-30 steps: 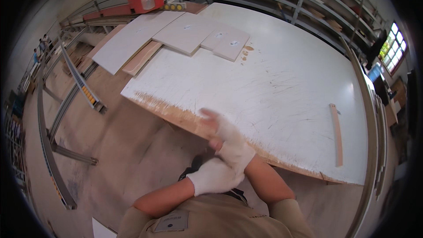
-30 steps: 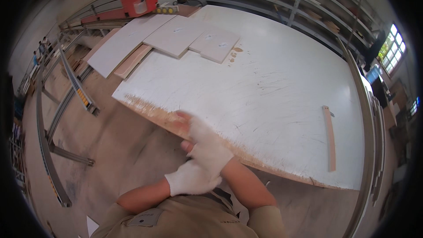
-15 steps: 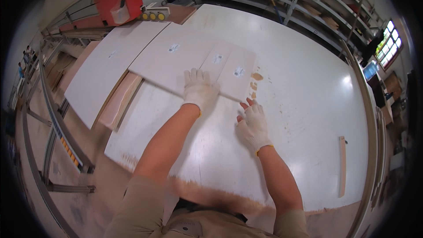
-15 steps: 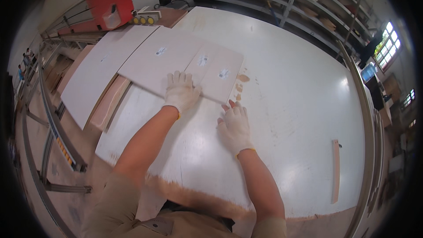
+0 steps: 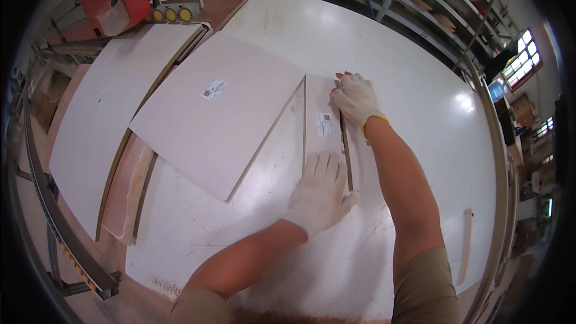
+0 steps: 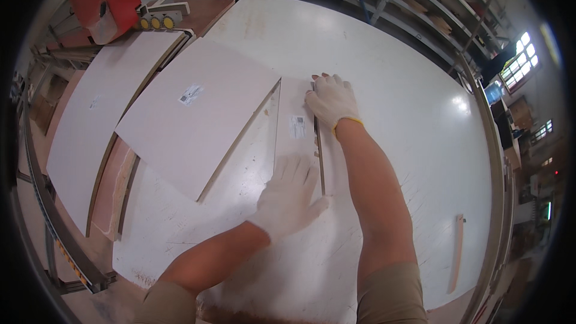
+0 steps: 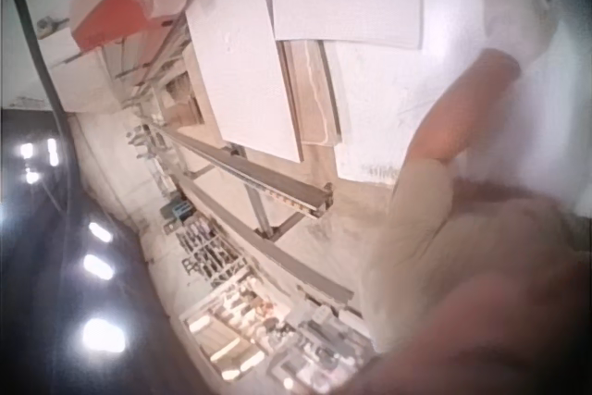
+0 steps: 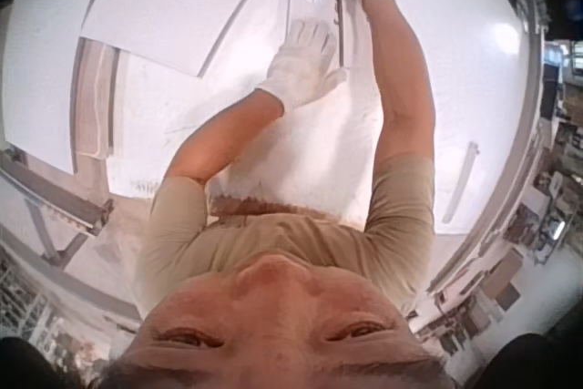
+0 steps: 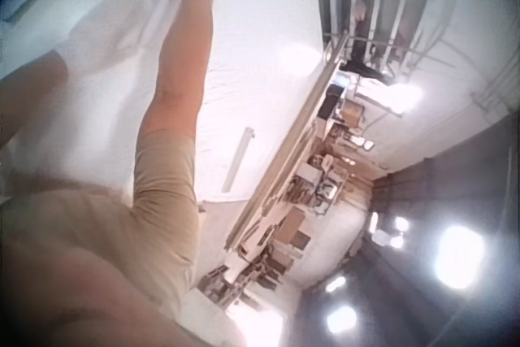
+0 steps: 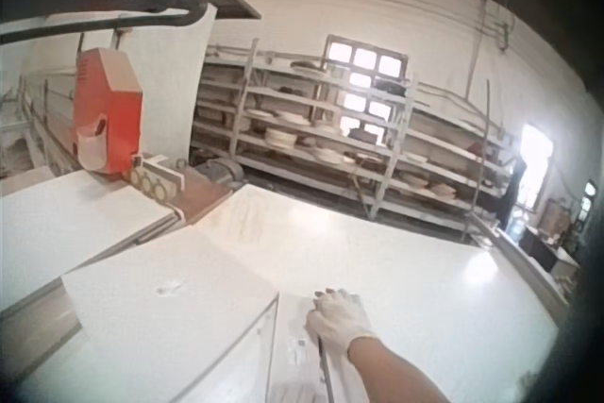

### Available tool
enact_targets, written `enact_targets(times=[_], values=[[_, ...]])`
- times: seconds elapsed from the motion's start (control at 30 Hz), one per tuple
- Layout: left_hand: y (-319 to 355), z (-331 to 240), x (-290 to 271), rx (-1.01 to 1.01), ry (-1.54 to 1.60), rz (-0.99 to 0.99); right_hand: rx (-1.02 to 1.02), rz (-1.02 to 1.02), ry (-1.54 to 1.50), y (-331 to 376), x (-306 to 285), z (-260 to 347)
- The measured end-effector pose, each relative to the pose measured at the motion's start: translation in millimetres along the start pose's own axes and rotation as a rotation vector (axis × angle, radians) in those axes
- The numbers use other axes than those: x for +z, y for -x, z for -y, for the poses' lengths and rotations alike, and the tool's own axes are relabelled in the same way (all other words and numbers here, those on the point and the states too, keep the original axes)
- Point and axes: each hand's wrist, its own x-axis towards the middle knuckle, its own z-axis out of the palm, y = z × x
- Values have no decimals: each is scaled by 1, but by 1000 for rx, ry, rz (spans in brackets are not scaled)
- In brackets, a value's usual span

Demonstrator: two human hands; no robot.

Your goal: The person puts on gloves and handles white flat-pack furniture panels, moving them between a workbench and a stack on the floor. They use shears to cut a curved strip from a panel and then gather and discard the resulting offcuts. The person continues to move and stack panels throughout the clip.

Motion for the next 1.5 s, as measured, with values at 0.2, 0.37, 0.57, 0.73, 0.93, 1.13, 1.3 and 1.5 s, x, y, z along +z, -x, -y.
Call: enact_targets(times=[0.2,0.37,0.57,0.73,0.93,1.13,1.3,1.5], values=[[20,104,-98,-109,-618,-336,19,127,46,2,4,-11],[-14,218,-176,-731,-694,-65,107,52,55,22,3,-30],[-37,234,-169,-920,-657,-160,240,79,-117,40,8,-46],[-32,203,-125,-801,-695,187,268,193,194,74,8,-54],[-37,144,-55,-638,-523,-139,735,93,-57,185,-32,-64],[-89,105,-18,-281,-309,-72,780,256,-84,367,-89,8],[-116,61,19,-67,-210,-102,718,552,-255,441,-168,43],[29,-48,29,84,-378,44,379,306,-228,393,-179,-51]])
